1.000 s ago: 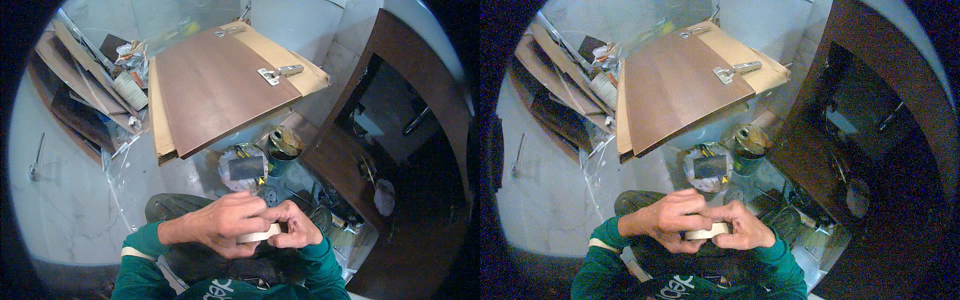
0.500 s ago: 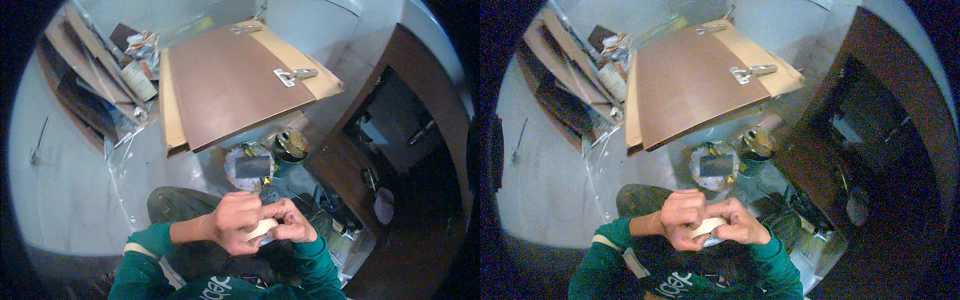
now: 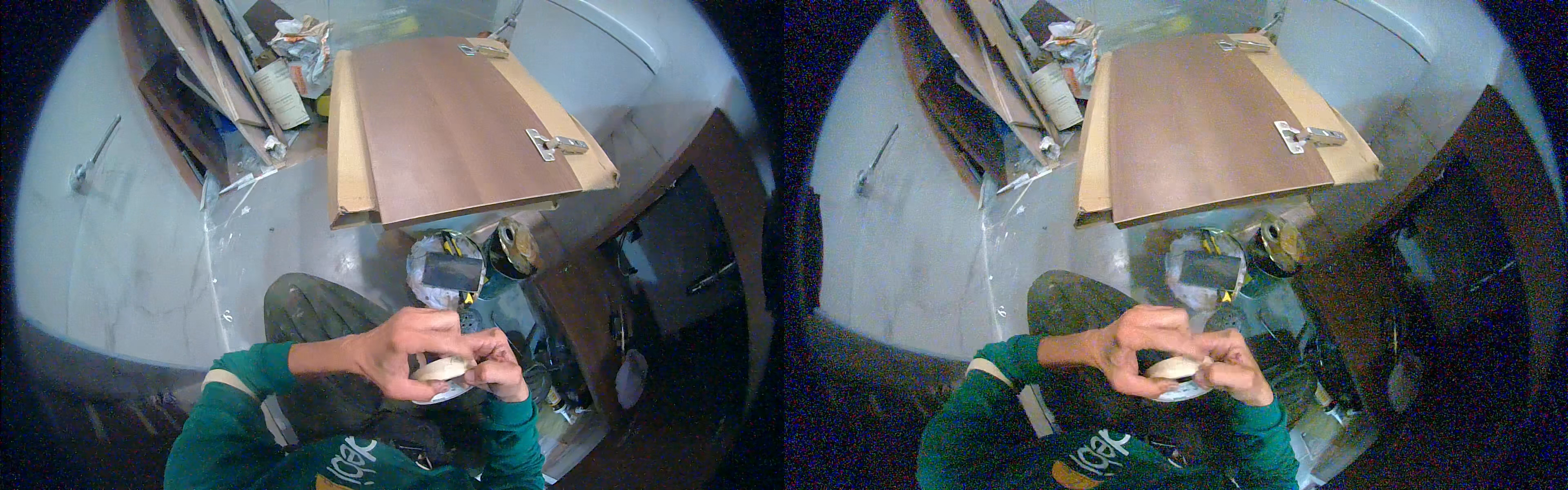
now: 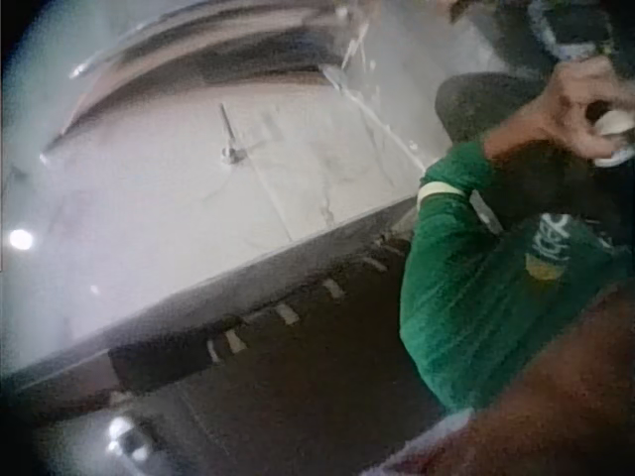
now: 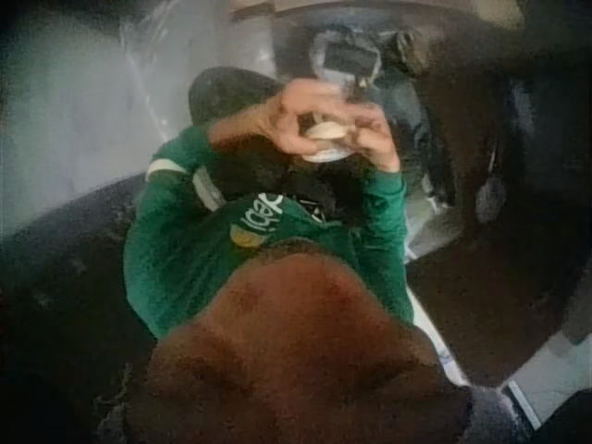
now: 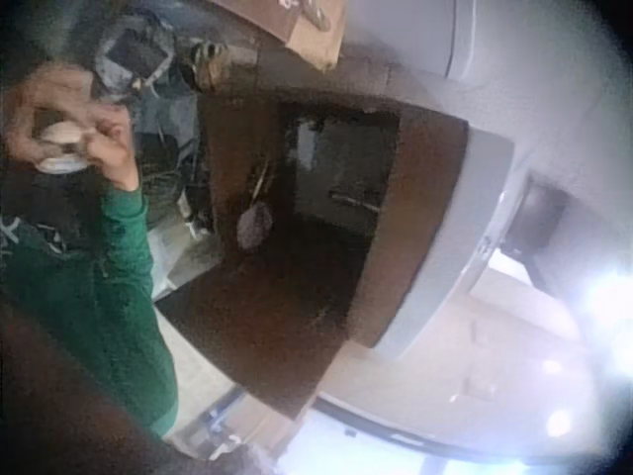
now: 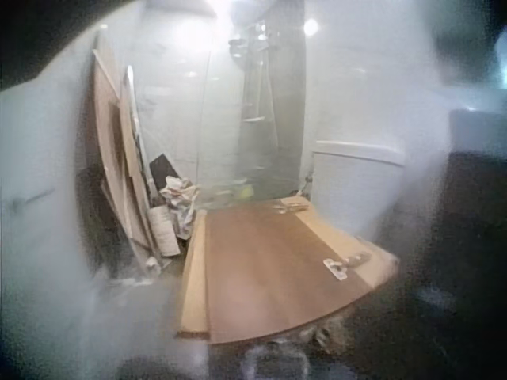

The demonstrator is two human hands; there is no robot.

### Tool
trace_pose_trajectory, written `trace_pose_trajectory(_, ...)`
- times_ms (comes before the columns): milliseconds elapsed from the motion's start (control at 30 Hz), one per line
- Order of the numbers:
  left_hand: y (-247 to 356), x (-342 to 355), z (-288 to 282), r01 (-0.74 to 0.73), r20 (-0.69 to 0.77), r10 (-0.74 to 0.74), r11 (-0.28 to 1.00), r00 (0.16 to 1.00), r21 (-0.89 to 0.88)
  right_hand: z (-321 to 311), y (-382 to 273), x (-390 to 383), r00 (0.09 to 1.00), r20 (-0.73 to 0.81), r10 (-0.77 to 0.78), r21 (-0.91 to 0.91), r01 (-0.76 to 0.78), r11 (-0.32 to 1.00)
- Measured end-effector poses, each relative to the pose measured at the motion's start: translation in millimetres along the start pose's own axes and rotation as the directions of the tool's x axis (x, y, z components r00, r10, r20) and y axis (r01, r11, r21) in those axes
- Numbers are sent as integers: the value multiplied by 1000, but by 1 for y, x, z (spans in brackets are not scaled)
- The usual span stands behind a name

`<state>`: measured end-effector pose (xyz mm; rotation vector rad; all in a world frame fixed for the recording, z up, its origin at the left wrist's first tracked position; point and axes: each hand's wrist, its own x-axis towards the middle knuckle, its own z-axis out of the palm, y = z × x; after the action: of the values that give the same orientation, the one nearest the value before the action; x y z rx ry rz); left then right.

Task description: The person installs hinges on a wooden cabinet door, aligns and secures them, then wipes the door surface with a cloth. The door is placed on a work surface and handled repeatedly during the process.

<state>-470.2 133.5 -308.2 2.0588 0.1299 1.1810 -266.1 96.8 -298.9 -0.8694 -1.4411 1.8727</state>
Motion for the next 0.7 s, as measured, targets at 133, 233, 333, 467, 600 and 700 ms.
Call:
trace_pose_trajectory(133,-1,-8,-18,163,185,-135,975,973,-148,-4,0,-1,993,70,92,4,-93,996)
trace_pose_trajectory(233,-2,-12,-22,224,284,-162,953,945,-203,-4,7,1,978,151,142,-51,-136,989)
trace_pose_trajectory(333,0,-16,-20,145,346,-106,985,932,-90,-3,20,3,976,179,125,-66,-115,991)
trace_pose_trajectory(467,8,-25,-12,35,372,-68,995,926,94,-3,31,2,979,158,130,-18,-129,992)
trace_pose_trajectory(600,11,-30,-14,-78,427,-12,978,904,194,1,26,-4,945,159,285,47,-295,954)
trace_pose_trajectory(700,11,-31,-13,-195,409,128,972,903,127,8,19,-6,953,140,268,4,-271,963)
